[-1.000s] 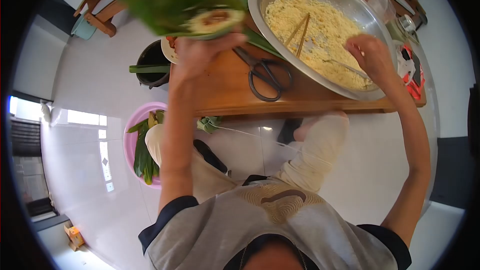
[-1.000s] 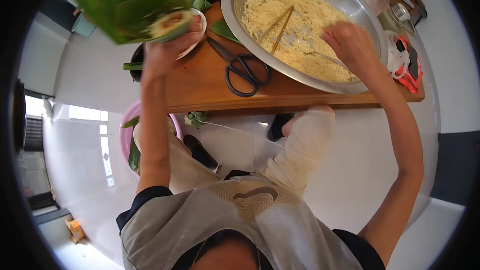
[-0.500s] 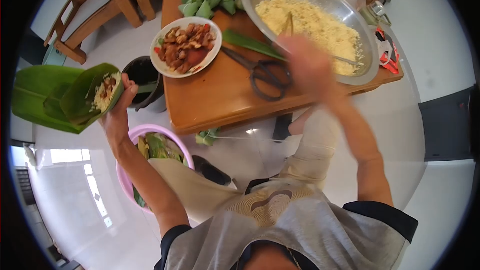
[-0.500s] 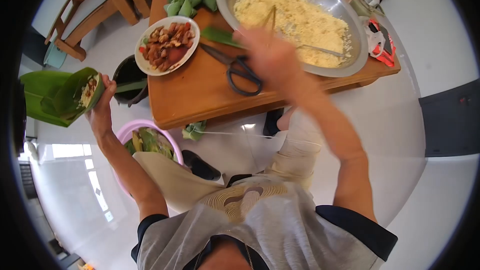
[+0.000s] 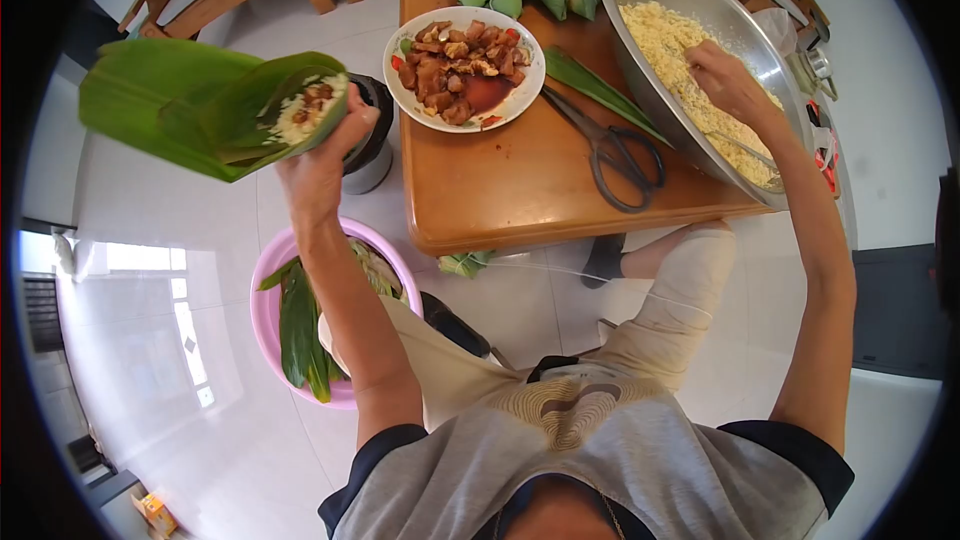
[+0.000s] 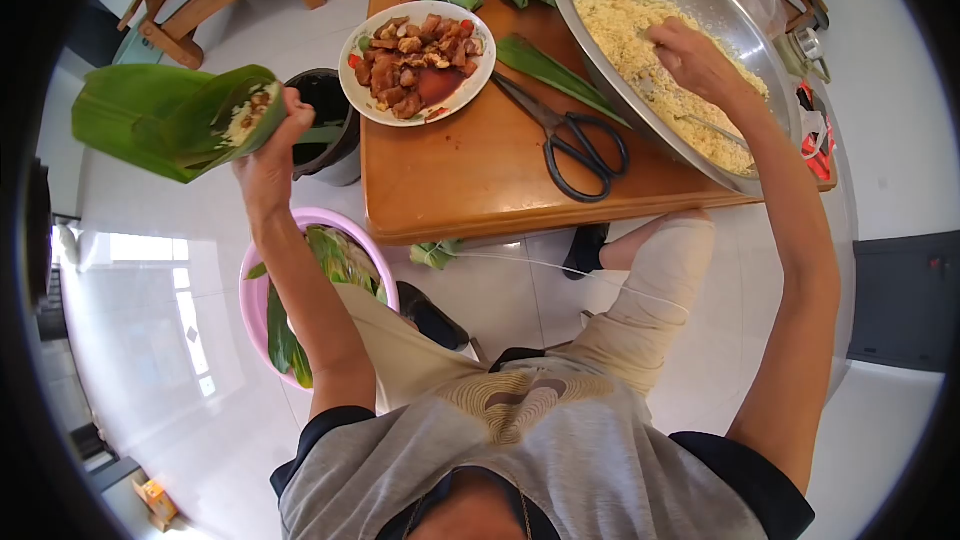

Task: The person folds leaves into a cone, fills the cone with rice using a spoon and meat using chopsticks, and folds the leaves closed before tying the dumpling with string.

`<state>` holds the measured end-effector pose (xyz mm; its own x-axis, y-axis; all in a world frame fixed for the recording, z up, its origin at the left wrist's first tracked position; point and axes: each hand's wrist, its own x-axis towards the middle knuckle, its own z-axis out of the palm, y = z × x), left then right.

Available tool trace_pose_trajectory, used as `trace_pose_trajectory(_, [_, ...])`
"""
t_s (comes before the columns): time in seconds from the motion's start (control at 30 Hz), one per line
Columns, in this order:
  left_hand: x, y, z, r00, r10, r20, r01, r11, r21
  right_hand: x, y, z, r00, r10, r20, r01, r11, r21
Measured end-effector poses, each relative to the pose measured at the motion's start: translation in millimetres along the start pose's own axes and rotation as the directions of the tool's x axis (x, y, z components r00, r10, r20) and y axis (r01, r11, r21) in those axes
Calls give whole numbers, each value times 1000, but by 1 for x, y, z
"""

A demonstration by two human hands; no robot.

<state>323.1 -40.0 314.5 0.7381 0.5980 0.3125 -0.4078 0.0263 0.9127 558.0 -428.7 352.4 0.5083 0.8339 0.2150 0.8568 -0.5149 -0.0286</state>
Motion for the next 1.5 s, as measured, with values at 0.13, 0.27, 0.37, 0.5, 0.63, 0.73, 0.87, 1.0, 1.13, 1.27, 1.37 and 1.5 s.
trace_pose_trajectory(0.13, [-2,-15,5,993,-97,68,94,995,37,-8,14,-35,858,350,-377,-251,925,287])
trace_pose_trajectory(0.27, [-2,-21,8,989,-93,110,85,994,75,16,-55,-89,622,488,-612,-54,807,589])
trace_pose_trajectory(0.37, [-5,-30,6,983,-121,136,102,985,140,31,-106,-100,751,466,-467,28,684,728])
trace_pose_trajectory(0.5, [-8,-40,2,962,-102,255,45,974,221,66,-165,-57,965,253,-69,-100,598,795])
trace_pose_trajectory(0.63, [-13,-35,1,946,-80,315,2,971,240,120,-197,-24,986,137,93,-163,709,686])
trace_pose_trajectory(0.73, [-12,-36,-4,954,-89,287,23,974,226,147,-201,6,988,99,122,-155,751,641])
trace_pose_trajectory(0.87, [-8,-26,-7,973,-70,218,35,986,163,146,-195,29,977,158,147,-215,752,623])
trace_pose_trajectory(1.0, [-7,-21,-6,981,-75,179,57,993,101,126,-193,25,974,225,-4,-143,633,761])
trace_pose_trajectory(1.13, [-7,-22,0,987,-17,162,-9,987,160,114,-197,38,971,226,-73,-71,567,821])
trace_pose_trajectory(1.27, [-9,-20,-1,984,-39,174,15,990,140,108,-191,58,951,282,-124,-49,535,843])
trace_pose_trajectory(1.37, [-8,-20,-2,982,-58,178,34,990,135,101,-181,55,913,372,-167,-18,446,895])
trace_pose_trajectory(1.5, [-9,-16,4,983,-45,175,20,990,141,94,-178,49,866,499,-36,-87,221,971])
